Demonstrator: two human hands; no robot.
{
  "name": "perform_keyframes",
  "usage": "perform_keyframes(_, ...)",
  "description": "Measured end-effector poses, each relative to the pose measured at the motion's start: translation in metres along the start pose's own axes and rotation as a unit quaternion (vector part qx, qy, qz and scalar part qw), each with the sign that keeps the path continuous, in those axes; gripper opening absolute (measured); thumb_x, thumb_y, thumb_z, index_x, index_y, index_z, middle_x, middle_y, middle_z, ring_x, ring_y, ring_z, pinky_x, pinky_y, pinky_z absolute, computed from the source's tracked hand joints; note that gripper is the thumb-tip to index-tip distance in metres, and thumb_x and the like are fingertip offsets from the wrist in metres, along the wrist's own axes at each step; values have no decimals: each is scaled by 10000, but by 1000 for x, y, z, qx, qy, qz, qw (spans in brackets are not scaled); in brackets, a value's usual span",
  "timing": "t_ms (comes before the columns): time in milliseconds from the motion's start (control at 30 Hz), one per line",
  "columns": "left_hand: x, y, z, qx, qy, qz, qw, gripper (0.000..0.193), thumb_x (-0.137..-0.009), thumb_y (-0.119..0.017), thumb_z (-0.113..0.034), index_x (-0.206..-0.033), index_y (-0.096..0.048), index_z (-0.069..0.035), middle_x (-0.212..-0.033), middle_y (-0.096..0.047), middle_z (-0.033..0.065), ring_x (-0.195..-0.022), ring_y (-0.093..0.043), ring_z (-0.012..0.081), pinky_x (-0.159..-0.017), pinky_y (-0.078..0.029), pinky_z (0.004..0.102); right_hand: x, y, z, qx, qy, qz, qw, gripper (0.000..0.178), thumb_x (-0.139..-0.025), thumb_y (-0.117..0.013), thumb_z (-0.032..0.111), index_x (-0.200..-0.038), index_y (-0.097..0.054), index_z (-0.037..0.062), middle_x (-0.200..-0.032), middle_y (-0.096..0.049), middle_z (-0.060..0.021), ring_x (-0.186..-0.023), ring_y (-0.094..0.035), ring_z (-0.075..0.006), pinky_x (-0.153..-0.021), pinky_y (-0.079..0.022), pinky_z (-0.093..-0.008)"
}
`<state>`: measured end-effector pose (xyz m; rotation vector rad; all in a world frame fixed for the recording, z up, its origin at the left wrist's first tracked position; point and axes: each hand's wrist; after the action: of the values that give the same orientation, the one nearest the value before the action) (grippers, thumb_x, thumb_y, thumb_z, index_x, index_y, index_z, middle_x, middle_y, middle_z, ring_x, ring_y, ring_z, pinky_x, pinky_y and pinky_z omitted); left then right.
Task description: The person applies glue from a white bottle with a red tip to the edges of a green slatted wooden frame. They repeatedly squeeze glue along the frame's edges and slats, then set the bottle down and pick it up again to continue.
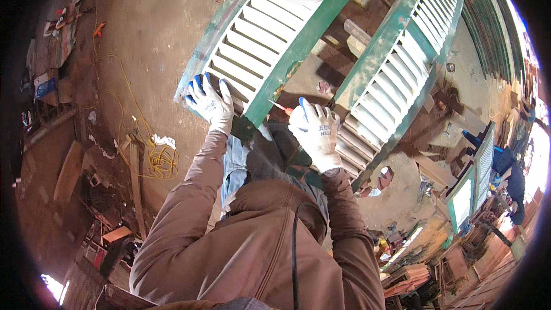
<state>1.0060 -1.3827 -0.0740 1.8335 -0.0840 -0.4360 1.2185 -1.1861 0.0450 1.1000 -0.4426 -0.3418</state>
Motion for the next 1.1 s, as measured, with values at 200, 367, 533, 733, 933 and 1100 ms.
perform_keyframes(200, -2, -4, 1, -34, 5, 40, 999, 632, -1004, -581, -444, -1499, -499, -62, -1623, -428, 194, -1541, -314, 423, -1234, -164, 676, -31, -12, -7, -270, -77, -154, 947, 645, -763, -937, 202, -1318, -637, 67, -1219, -706, -141, -1127, -688, -288, -983, -549, -430)
perform_keyframes(367, -3, -3, -2, -19, 13, 58, 998, 633, -1005, -592, -385, -1519, -466, -38, -1642, -402, 204, -1559, -287, 417, -1245, -137, 670, -135, 13, -13, -568, -57, -213, 793, 559, -881, -843, 40, -1332, -515, 23, -1256, -635, -86, -1117, -651, -172, -981, -560, -341)
perform_keyframes(533, 7, 8, 9, 39, -31, 72, 996, 602, -1008, -575, -348, -1492, -490, 1, -1621, -420, 221, -1542, -313, 424, -1272, -152, 600, -254, 45, -16, -361, -28, -321, 875, 570, -884, -867, 142, -1315, -521, 2, -1284, -650, -126, -1165, -645, -214, -1020, -524, -372)
perform_keyframes(733, 42, 49, 11, 72, -110, 212, 968, 705, -972, -623, -377, -1560, -434, -37, -1623, -411, 238, -1527, -345, 434, -1263, -196, 592, -319, 37, -35, -349, -31, -305, 886, 691, -832, -917, 238, -1330, -512, -22, -1285, -662, -171, -1161, -669, -247, -1008, -535, -386)
perform_keyframes(933, 39, 52, 13, 106, -115, 146, 977, 676, -940, -684, -375, -1518, -504, -74, -1562, -482, 205, -1453, -425, 425, -1223, -237, 620, -330, 36, -14, -427, -9, -303, 852, 724, -843, -910, 202, -1371, -491, -63, -1315, -643, -179, -1191, -651, -235, -1026, -535, -384)
perform_keyframes(1100, -27, 39, -28, 205, -124, 23, 971, 390, -811, -845, -278, -1126, -668, -132, -1249, -629, 80, -1292, -525, 378, -1114, -360, 603, -291, 46, -3, -469, -45, -340, 814, 594, -932, -801, 32, -1408, -459, -63, -1370, -597, -149, -1219, -621, -223, -1072, -521, -366)
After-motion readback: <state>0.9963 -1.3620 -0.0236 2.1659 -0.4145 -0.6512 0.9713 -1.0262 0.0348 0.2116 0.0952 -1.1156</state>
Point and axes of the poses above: each hand's wrist, its own x-axis away from the middle knuckle, its own y-axis out of the back of the hand, z = x × y
